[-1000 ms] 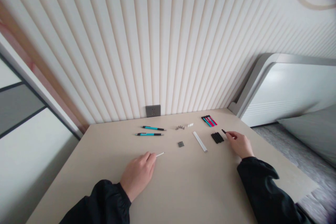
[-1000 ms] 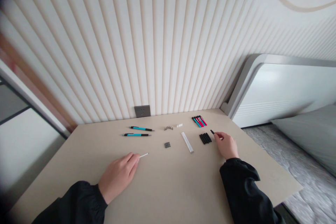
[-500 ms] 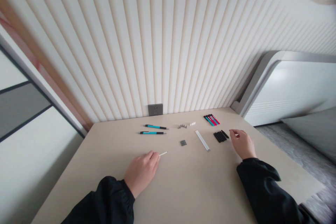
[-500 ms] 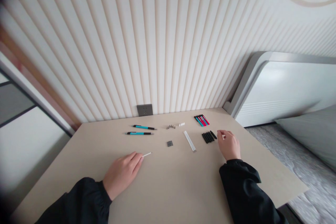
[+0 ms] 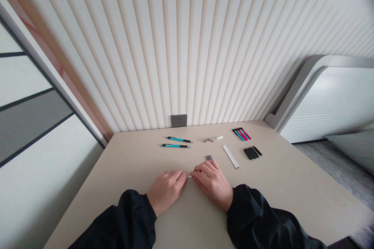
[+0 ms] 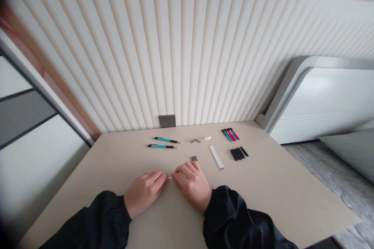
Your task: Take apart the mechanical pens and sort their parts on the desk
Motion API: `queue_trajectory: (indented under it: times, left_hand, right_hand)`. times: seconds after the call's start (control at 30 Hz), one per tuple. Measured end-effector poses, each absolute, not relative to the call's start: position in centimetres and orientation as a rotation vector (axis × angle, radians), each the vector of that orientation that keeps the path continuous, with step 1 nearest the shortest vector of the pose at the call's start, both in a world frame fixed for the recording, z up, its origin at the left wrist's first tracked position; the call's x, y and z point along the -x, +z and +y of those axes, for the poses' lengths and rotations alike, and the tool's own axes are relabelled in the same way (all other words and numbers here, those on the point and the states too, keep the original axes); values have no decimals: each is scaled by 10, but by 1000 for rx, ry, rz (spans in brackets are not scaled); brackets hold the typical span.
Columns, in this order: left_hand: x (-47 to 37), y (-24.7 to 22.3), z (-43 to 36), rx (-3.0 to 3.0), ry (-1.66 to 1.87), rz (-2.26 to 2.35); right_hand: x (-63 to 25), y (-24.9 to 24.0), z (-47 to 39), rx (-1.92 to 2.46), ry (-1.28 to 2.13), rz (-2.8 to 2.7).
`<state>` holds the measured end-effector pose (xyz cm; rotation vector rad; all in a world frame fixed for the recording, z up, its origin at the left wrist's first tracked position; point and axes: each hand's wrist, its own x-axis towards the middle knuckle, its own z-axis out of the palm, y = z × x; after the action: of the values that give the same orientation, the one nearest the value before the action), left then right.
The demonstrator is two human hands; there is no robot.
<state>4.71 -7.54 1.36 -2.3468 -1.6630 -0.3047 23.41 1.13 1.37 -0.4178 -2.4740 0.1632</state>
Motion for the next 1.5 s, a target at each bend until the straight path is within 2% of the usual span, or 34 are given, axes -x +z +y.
queue_trajectory:
  times: [0.17, 0.3, 0.5, 0.67, 1.2, 1.5]
  left_hand:
    - [-48, 15, -74, 2259, -422, -1670]
    - [-48, 15, -75, 2208, -538, -1649]
    - [-50, 14, -76, 2264, -491, -1664]
    - [-49, 13, -75, 2281, -466, -1684]
    - [-50, 15, -76, 2309, -411, -1682]
    - [-49, 16, -76, 2320, -496, -1674]
  right_hand:
    - [-247, 15, 24, 542, 161, -2496]
    - [-286, 18, 55, 951, 79, -2364]
    - [-339, 7, 88, 1465, -67, -2229]
    - [-340, 5, 83, 1684, 10, -2292]
    - [-329, 1, 77, 1505, 45, -2430]
    - [-330, -2, 77, 1408, 77, -2412]
